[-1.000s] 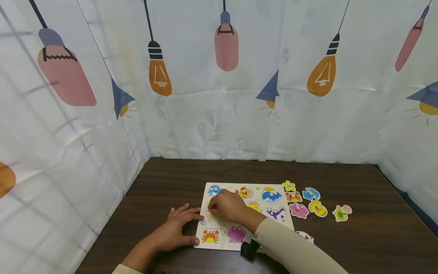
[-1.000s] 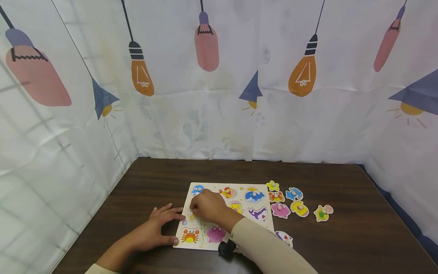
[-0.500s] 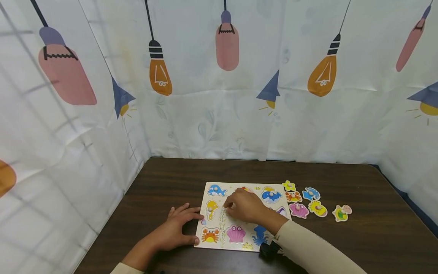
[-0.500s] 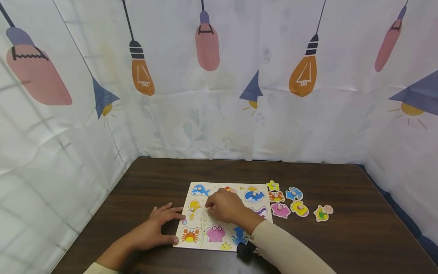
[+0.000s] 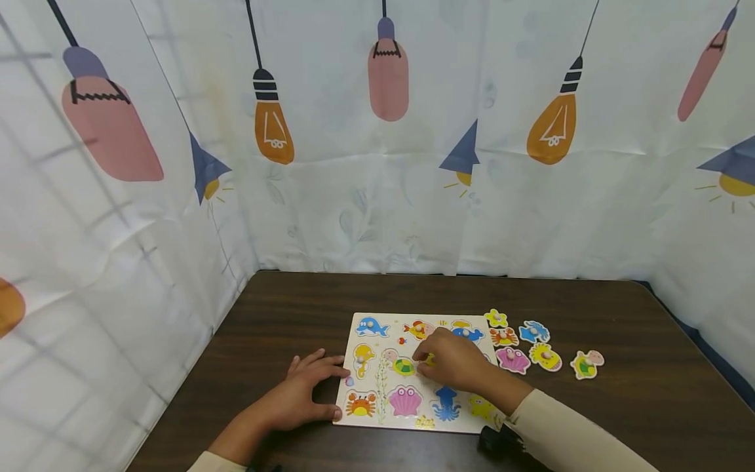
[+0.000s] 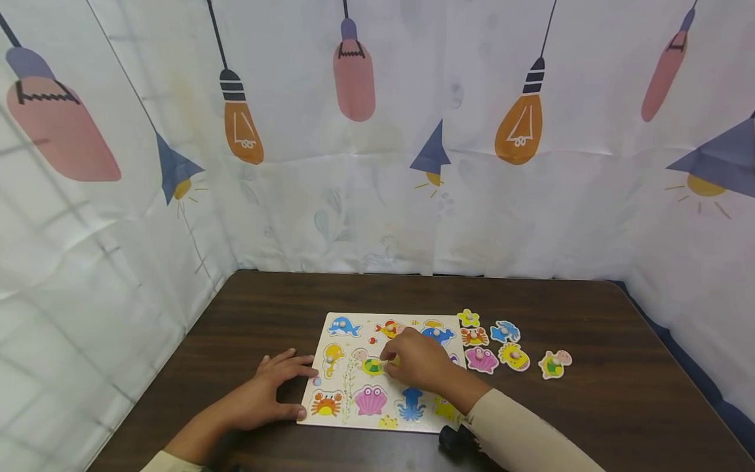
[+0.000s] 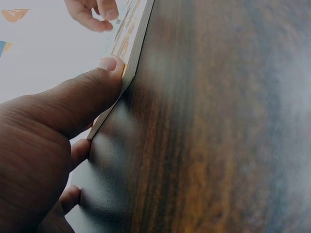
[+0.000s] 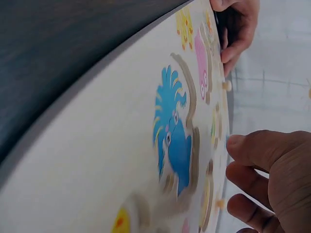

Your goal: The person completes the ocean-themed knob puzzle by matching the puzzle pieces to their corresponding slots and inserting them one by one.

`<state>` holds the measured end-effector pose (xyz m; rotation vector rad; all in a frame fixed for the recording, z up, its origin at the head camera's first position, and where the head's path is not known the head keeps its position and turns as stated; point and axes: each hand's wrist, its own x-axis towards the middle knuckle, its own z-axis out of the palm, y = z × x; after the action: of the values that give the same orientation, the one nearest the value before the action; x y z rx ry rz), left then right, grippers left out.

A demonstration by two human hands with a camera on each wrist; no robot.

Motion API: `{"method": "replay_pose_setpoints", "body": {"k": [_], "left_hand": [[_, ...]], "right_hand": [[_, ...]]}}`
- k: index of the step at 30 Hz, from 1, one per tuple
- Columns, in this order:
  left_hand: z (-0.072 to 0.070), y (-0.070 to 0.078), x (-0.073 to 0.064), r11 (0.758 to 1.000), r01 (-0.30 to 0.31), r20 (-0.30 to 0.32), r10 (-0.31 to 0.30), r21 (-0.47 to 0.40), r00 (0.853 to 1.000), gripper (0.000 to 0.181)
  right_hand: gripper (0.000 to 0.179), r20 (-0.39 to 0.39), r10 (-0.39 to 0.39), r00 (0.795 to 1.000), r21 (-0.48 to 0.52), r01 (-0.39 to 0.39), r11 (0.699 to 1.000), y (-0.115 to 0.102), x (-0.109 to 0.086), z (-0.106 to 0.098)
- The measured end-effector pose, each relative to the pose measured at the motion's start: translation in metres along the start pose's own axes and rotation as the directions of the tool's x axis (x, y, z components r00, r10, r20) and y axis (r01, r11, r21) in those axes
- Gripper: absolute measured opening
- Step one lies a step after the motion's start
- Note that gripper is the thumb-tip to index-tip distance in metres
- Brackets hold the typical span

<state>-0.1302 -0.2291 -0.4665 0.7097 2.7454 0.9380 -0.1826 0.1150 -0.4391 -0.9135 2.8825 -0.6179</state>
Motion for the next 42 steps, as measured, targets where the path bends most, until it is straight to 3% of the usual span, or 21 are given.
{"method": "replay_pose_setpoints", "body": {"k": [8, 27, 42], "left_hand": [[0.000, 0.001, 0.001, 1.000, 0.004, 0.003, -0.004, 0.002, 1.000, 0.061], [0.000, 0.000, 0.001, 1.000, 0.003, 0.006, -0.003, -0.009, 1.000, 0.059], [-0.002, 0.004, 0.000, 1.000, 0.010, 0.013, -0.010, -0.008, 1.000, 0.060]], "right_hand": [[0.011, -0.047, 0.046, 0.998, -0.016, -0.047, 0.999, 0.017, -0.022, -0.012], [0.016, -0.065, 0.174, 0.983, -0.047, -0.177, 0.983, 0.051, -0.059, -0.030], [0.017, -0.161, 0.175, 0.971, -0.080, -0.190, 0.979, 0.086, -0.095, -0.046]]}}
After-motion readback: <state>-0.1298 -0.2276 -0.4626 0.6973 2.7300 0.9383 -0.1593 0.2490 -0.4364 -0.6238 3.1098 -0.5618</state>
